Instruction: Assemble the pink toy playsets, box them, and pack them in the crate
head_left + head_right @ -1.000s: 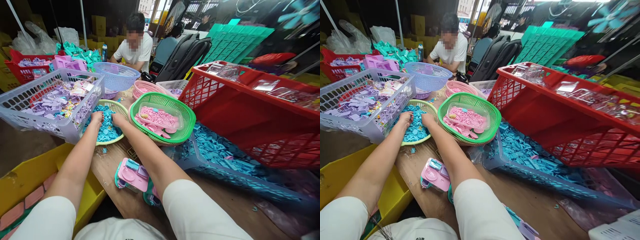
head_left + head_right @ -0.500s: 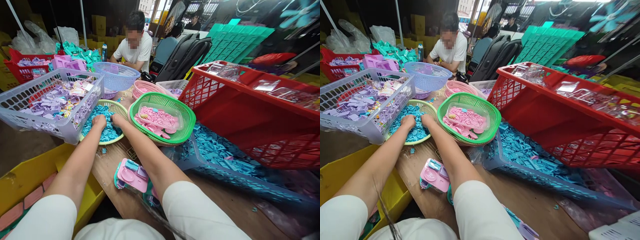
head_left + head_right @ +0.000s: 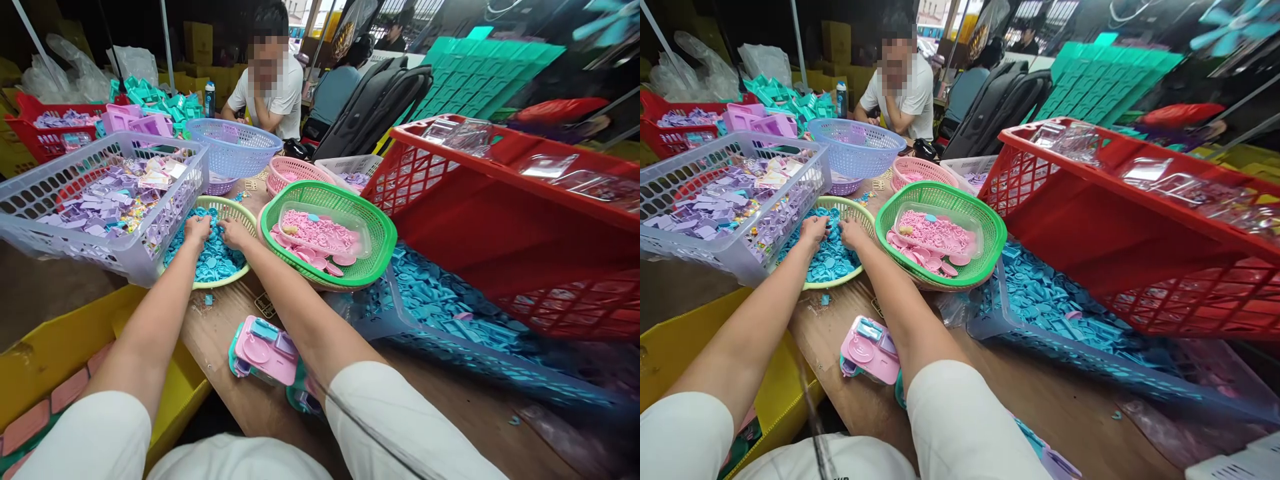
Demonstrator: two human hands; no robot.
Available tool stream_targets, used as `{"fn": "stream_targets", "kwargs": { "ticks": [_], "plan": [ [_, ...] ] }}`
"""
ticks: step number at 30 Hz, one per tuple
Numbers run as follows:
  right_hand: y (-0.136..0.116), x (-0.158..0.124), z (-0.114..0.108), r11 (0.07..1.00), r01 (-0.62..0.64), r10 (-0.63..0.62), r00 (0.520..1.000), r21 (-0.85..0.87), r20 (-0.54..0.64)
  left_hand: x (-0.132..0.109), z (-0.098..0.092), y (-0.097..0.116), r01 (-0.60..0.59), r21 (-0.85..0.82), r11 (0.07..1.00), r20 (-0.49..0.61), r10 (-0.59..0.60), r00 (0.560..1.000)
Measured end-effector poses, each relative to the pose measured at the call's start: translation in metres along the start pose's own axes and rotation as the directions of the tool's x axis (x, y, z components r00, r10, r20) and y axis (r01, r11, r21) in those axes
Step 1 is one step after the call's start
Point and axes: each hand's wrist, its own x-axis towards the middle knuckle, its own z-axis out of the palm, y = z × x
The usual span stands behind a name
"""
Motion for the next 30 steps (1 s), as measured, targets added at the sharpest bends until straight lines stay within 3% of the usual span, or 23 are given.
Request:
{"fn": "stream_targets", "kwargs": {
  "ticks": [4,10,19,22,25,28,30],
  "plan": [
    [-0.002,-0.003,0.0,0.999,0.042,-0.042,0.998,-0.013,0.048,-0.004,0.0,0.007,0.111,-0.201,0.973,0.069,-0.099,0.993],
    [-0.009,-0.009,-0.002,0.997,0.061,-0.056,0.993,-0.05,0.103,-0.01,-0.006,0.015,0.181,-0.427,0.886,0.173,-0.116,0.978],
    [-0.01,-0.01,-0.002,1.0,-0.025,0.026,0.998,-0.005,0.061,0.0,-0.006,0.007,0.271,-0.451,0.85,0.173,-0.215,0.961],
    [-0.007,-0.01,-0.005,0.998,-0.051,0.051,0.999,0.029,0.006,0.003,-0.006,0.003,0.307,-0.42,0.854,0.161,-0.262,0.951],
    [-0.006,-0.011,-0.008,0.991,-0.031,0.048,0.99,0.131,-0.133,0.004,-0.004,0.002,0.333,-0.407,0.851,0.167,-0.289,0.943],
    [-0.006,-0.011,-0.012,0.942,0.125,-0.034,0.959,0.312,-0.282,0.001,-0.003,0.004,0.358,-0.41,0.839,0.211,-0.294,0.932],
    [-0.007,-0.011,-0.014,0.909,0.221,-0.108,0.944,0.353,-0.313,-0.002,-0.003,0.006,0.367,-0.42,0.83,0.254,-0.281,0.926]
  ]
}}
